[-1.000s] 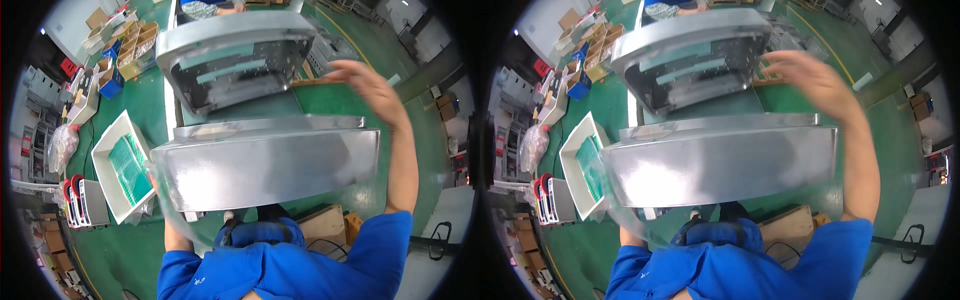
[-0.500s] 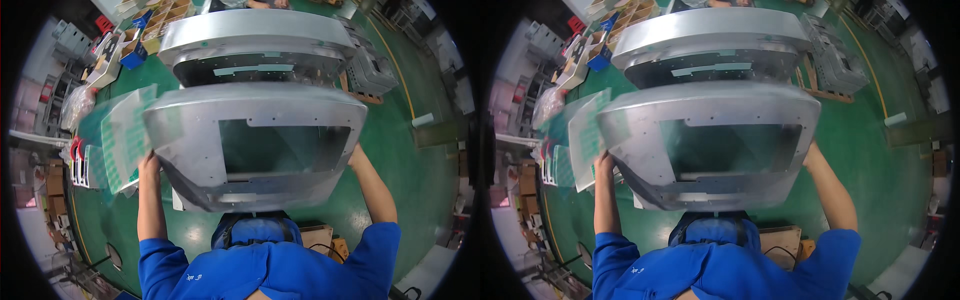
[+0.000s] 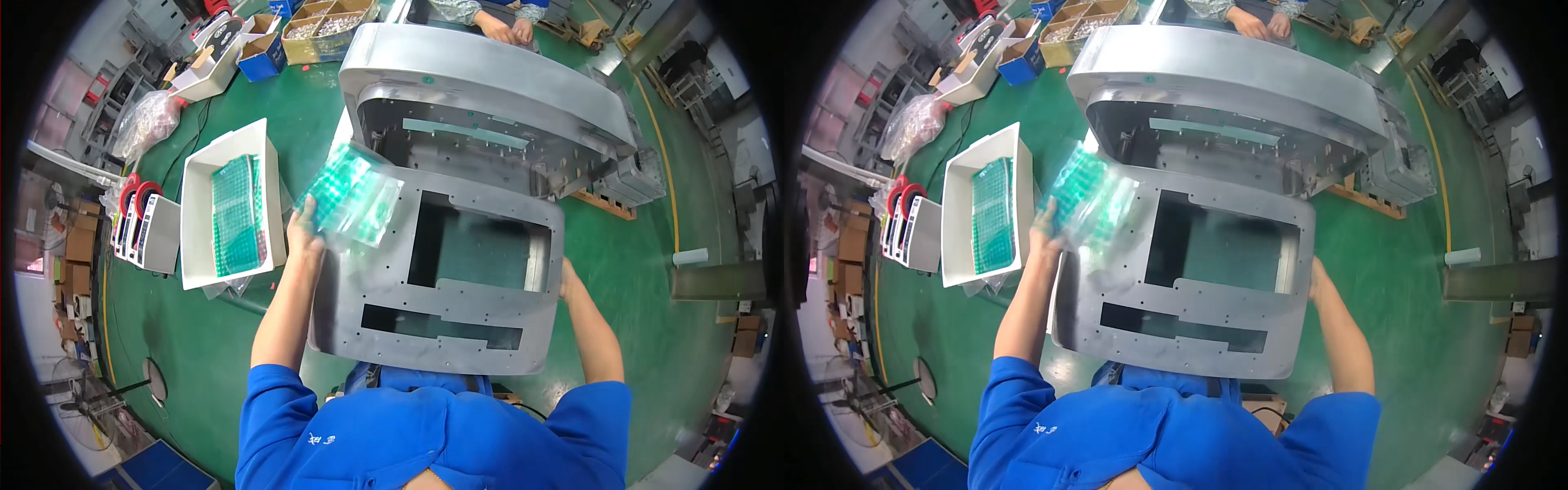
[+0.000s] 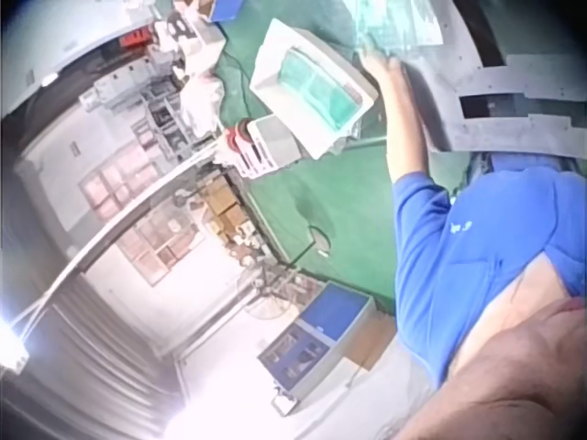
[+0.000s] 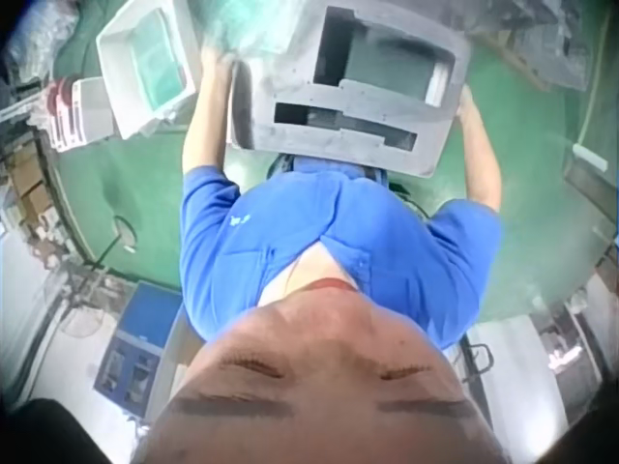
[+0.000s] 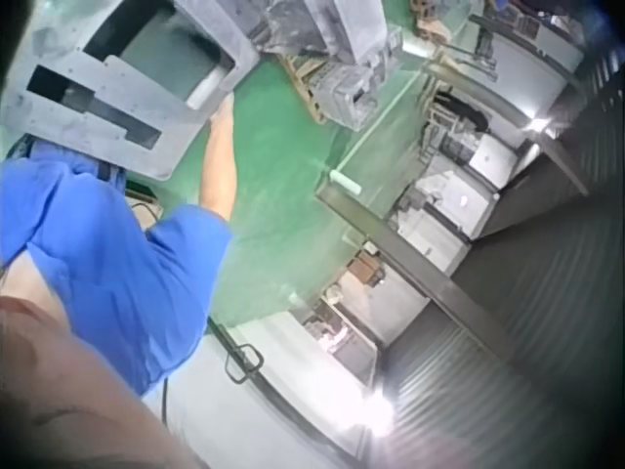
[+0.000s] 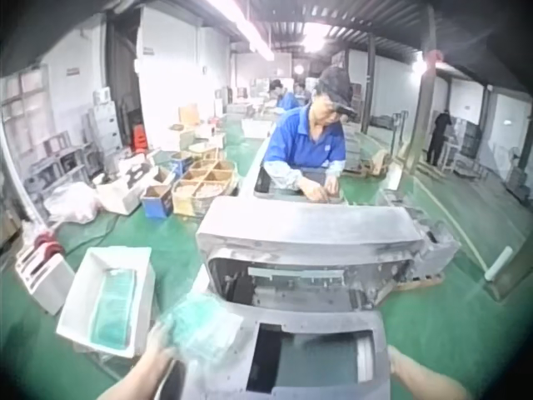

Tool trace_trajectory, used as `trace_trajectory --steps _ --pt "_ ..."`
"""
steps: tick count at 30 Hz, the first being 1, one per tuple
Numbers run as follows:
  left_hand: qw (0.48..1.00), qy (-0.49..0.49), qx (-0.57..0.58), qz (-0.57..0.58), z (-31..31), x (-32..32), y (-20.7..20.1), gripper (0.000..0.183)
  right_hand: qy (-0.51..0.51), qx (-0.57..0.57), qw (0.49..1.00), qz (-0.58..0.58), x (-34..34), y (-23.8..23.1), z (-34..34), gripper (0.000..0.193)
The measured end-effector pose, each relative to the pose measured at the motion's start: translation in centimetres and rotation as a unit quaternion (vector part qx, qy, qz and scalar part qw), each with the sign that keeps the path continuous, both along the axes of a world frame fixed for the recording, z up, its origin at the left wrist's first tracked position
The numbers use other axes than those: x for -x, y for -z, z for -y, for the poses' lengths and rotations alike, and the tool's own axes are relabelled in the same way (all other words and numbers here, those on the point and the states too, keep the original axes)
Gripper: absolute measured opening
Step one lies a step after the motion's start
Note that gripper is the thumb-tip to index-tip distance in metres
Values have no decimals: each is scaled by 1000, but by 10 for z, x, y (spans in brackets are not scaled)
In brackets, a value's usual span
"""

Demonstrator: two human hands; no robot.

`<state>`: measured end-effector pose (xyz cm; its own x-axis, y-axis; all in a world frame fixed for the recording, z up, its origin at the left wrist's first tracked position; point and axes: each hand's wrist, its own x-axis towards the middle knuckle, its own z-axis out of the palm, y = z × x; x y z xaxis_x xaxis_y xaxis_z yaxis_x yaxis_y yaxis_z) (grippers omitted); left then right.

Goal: Applying small green circular stickers to the inside surfaces of a metal chassis.

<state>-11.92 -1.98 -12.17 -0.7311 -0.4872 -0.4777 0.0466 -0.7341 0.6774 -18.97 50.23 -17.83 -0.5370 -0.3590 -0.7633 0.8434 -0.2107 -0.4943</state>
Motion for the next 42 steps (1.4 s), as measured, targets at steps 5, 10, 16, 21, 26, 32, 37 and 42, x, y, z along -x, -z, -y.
trace_trajectory --steps 5,10,16,21,26,32,37,42 --pt "903 117 413 -8 -79 -32 -87 19 90 -442 810 -375 -30 -86 48 37" --pt "860 282 415 -96 -122 -61 -105 6 -186 -264 660 -679 -62 -224 186 41" --pt "846 275 428 -157 -137 -60 -88 5 -261 -174 781 -541 -63 -192 205 22" --pt "848 287 425 -133 -132 -59 -73 6 -248 -119 872 -404 -57 -176 205 15" --pt "850 291 420 -129 -133 -47 -60 5 -176 -110 910 -358 -54 -161 206 12" --pt "892 308 324 -66 -141 -28 -56 7 -106 -238 775 -576 -51 -140 211 7" --pt "908 293 299 2 -149 -17 -33 10 -121 -259 718 -635 -23 -121 207 7" --pt "902 309 300 37 -155 -20 -24 12 -139 -320 798 -492 47 -86 182 5"
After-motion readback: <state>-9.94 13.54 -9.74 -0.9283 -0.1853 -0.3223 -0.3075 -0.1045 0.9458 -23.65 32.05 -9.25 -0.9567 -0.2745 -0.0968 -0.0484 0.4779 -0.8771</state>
